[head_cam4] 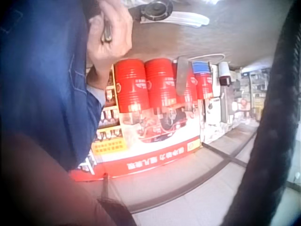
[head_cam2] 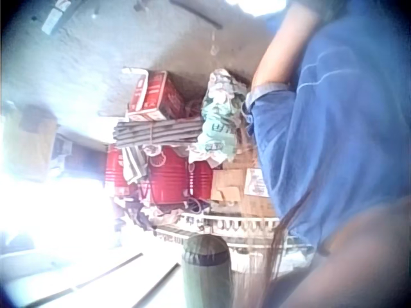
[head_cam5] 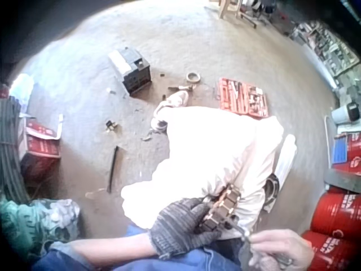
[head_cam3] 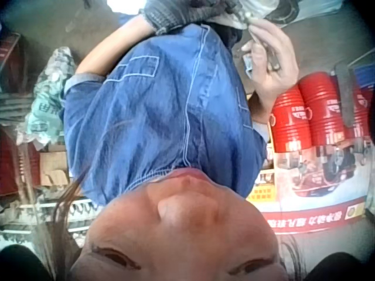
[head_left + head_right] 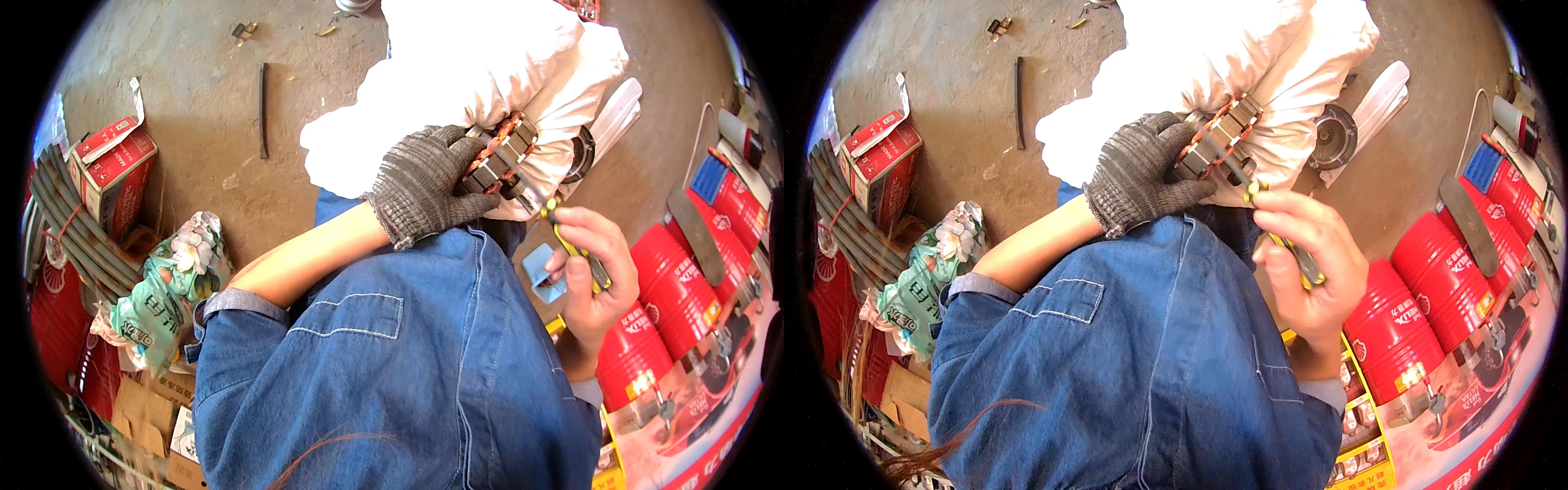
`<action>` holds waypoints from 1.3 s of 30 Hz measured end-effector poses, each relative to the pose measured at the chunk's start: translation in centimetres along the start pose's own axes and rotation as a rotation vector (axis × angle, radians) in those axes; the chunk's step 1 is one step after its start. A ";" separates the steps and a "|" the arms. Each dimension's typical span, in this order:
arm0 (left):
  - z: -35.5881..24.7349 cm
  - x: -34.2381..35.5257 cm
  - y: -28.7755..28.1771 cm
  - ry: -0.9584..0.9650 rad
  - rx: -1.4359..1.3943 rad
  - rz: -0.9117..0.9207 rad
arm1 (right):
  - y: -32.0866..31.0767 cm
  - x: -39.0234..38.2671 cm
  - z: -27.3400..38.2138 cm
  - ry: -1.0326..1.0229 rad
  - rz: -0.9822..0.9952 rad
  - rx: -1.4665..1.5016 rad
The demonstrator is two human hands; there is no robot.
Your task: The person sits on the floor and uses a screwdriver to adjust and scrape the copper windings of a circular electrical component held in their gloved left hand. They repeatedly probe and scrape the component's surface throughout the clip.
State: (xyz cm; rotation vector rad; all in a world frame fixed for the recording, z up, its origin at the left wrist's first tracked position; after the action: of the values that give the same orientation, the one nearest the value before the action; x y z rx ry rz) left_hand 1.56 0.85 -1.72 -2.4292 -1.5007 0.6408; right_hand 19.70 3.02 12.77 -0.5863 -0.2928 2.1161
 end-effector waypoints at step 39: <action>-0.8 3.0 1.6 0.167 0.027 -0.459 | 0.0 8.6 3.3 -0.805 -0.267 0.554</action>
State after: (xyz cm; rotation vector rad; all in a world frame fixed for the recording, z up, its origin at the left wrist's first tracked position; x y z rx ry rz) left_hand 4.39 2.85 -2.46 -1.9535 -1.8674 0.3492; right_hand 13.75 10.12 13.04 0.6148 -0.1896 1.9511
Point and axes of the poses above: each hand's wrist, its own x-axis towards the middle knuckle, its own y-axis out of the palm, z = x × y, the point moved 2 cm from there along x, towards the middle knuckle, and after that the axes turned 11 degrees about z, right-handed, at the moved point
